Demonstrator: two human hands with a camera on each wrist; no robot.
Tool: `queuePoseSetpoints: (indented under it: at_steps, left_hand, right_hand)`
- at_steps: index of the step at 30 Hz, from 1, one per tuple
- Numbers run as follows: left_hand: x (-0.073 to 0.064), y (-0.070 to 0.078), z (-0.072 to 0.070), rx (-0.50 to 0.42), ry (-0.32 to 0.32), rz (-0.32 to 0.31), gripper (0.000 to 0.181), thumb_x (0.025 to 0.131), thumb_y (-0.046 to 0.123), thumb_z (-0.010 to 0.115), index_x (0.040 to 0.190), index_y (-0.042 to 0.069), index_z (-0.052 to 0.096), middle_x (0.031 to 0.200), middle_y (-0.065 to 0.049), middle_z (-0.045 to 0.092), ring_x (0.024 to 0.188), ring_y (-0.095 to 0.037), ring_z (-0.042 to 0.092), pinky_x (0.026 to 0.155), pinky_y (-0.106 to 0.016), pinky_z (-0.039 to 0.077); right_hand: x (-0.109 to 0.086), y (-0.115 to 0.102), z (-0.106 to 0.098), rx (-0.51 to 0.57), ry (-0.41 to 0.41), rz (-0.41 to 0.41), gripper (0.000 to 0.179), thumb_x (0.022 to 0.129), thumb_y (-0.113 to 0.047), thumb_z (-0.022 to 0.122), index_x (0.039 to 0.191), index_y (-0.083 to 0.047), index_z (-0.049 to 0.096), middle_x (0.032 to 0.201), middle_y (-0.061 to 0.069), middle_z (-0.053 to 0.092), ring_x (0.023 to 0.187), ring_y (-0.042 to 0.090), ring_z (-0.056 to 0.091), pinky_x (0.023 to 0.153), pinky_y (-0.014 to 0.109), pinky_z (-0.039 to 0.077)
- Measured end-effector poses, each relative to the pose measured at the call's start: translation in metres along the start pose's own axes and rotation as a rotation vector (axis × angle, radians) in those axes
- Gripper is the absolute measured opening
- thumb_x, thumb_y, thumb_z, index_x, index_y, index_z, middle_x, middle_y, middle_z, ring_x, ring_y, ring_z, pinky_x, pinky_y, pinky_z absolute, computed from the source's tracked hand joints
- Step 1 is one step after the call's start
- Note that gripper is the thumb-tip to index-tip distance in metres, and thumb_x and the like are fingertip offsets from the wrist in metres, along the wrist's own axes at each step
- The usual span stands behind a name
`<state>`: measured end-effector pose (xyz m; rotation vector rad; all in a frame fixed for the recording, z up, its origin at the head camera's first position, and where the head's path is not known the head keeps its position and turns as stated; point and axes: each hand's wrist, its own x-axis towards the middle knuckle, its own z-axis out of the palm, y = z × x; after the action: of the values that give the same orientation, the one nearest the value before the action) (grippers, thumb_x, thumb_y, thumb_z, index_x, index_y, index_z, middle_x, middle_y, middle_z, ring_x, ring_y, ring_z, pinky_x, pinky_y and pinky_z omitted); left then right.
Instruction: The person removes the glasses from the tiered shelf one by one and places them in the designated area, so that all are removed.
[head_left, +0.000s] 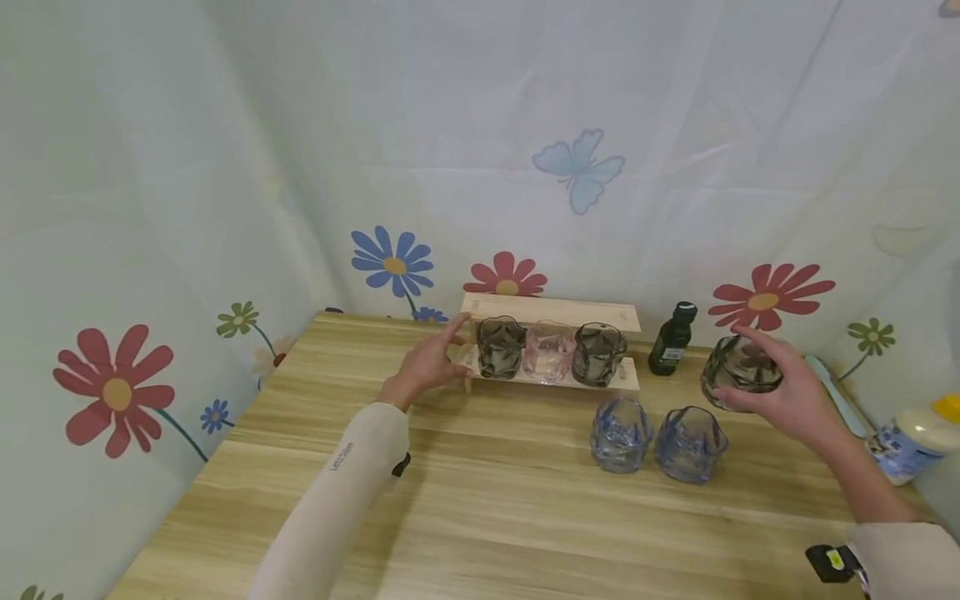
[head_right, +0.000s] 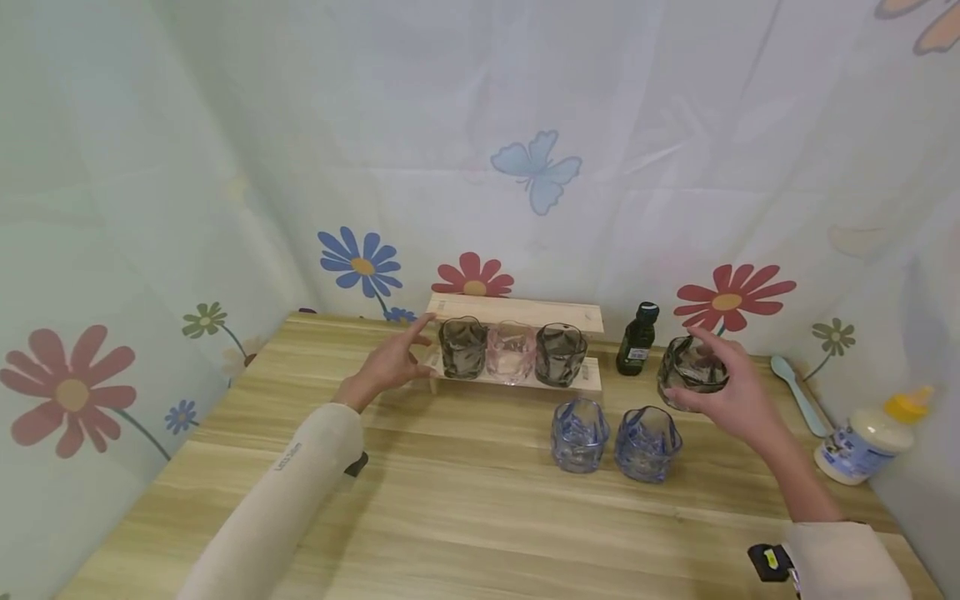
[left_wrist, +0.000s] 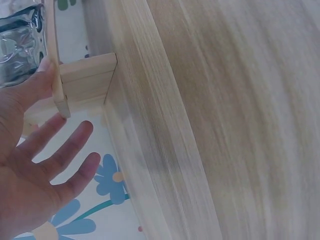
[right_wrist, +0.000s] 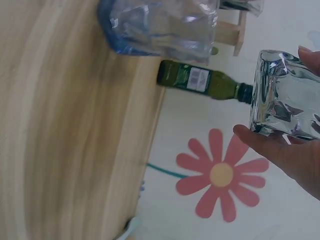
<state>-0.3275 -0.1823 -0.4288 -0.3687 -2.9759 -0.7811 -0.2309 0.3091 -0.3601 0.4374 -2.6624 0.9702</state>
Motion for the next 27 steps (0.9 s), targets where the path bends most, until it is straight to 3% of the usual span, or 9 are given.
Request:
queuePoseSetpoints:
  at_steps: [3, 5, 7, 11, 15, 18, 22, 25, 27]
  left_hand:
    - [-0.001, 0.001, -0.001, -0.002, -0.001, -0.002, 0.102, 0.080, 0.027, 0.085, 0.159, 0.034, 0.020, 0.140, -0.007, 0.062, 0.092, -0.029, 0.071, 0.089, -0.053, 0.053]
    - [-0.001, 0.001, -0.002, -0.001, -0.005, -0.008, 0.102, 0.080, 0.027, 0.085, 0.159, 0.033, 0.020, 0.140, -0.007, 0.062, 0.094, -0.029, 0.070, 0.092, -0.054, 0.052]
    - [-0.001, 0.002, -0.002, 0.000, -0.009, -0.013, 0.102, 0.081, 0.027, 0.085, 0.159, 0.033, 0.020, 0.140, -0.007, 0.062, 0.094, -0.030, 0.070, 0.094, -0.054, 0.051]
    - [-0.001, 0.003, -0.002, 0.004, -0.011, -0.012, 0.102, 0.081, 0.027, 0.084, 0.159, 0.033, 0.019, 0.140, -0.008, 0.062, 0.093, -0.029, 0.070, 0.093, -0.054, 0.051]
    - [-0.001, 0.001, -0.001, 0.009, -0.010, -0.007, 0.102, 0.081, 0.027, 0.084, 0.159, 0.032, 0.019, 0.140, -0.008, 0.062, 0.095, -0.030, 0.070, 0.092, -0.054, 0.051]
    - [-0.001, 0.001, 0.000, 0.010, -0.009, -0.004, 0.102, 0.081, 0.027, 0.085, 0.159, 0.032, 0.020, 0.140, -0.008, 0.063, 0.096, -0.031, 0.070, 0.093, -0.054, 0.051]
    - [-0.001, 0.002, 0.000, 0.011, -0.010, -0.005, 0.102, 0.081, 0.027, 0.085, 0.159, 0.033, 0.019, 0.140, -0.008, 0.062, 0.094, -0.030, 0.070, 0.093, -0.054, 0.052]
    - [-0.001, 0.003, -0.001, 0.014, -0.009, -0.013, 0.102, 0.081, 0.028, 0.085, 0.159, 0.033, 0.019, 0.141, -0.007, 0.062, 0.096, -0.030, 0.070, 0.094, -0.054, 0.051]
    - [-0.001, 0.003, -0.001, 0.016, -0.007, -0.019, 0.102, 0.081, 0.028, 0.085, 0.159, 0.033, 0.019, 0.141, -0.007, 0.062, 0.098, -0.031, 0.069, 0.095, -0.054, 0.050]
  right_hand:
    - [-0.006, 0.011, -0.001, -0.021, 0.011, 0.018, 0.089, 0.080, -0.017, 0.085, 0.154, -0.007, 0.035, 0.125, 0.026, 0.055, 0.100, -0.014, 0.039, 0.080, 0.041, 0.045]
    - [-0.010, 0.017, -0.002, -0.032, 0.010, 0.024, 0.090, 0.080, -0.017, 0.085, 0.154, -0.005, 0.035, 0.123, 0.025, 0.056, 0.098, -0.020, 0.034, 0.077, 0.032, 0.043]
    - [-0.013, 0.023, -0.002, -0.037, 0.002, 0.023, 0.089, 0.080, -0.017, 0.085, 0.153, -0.004, 0.035, 0.121, 0.024, 0.056, 0.097, -0.019, 0.035, 0.077, 0.031, 0.041]
    - [-0.019, 0.036, -0.001, -0.036, -0.040, 0.029, 0.089, 0.080, -0.017, 0.085, 0.153, -0.003, 0.036, 0.121, 0.023, 0.054, 0.097, -0.018, 0.035, 0.077, 0.045, 0.045]
    - [-0.023, 0.050, 0.001, -0.028, -0.076, 0.027, 0.088, 0.079, -0.015, 0.085, 0.151, 0.000, 0.037, 0.121, 0.027, 0.054, 0.099, -0.011, 0.040, 0.078, 0.056, 0.046]
    - [-0.027, 0.059, 0.003, -0.019, -0.097, 0.025, 0.089, 0.078, -0.012, 0.086, 0.150, 0.004, 0.036, 0.122, 0.033, 0.053, 0.105, 0.014, 0.050, 0.077, 0.062, 0.045]
    - [-0.033, 0.069, 0.008, -0.051, -0.132, 0.056, 0.090, 0.078, -0.016, 0.086, 0.150, 0.004, 0.036, 0.122, 0.036, 0.054, 0.106, 0.047, 0.051, 0.073, 0.048, 0.050]
    - [-0.038, 0.075, 0.013, -0.059, -0.165, 0.080, 0.090, 0.078, -0.018, 0.086, 0.149, 0.004, 0.036, 0.124, 0.036, 0.054, 0.106, 0.043, 0.054, 0.068, 0.031, 0.050]
    - [-0.040, 0.078, 0.016, -0.044, -0.184, 0.089, 0.090, 0.077, -0.018, 0.087, 0.148, 0.005, 0.037, 0.126, 0.036, 0.054, 0.106, 0.023, 0.056, 0.068, 0.027, 0.049]
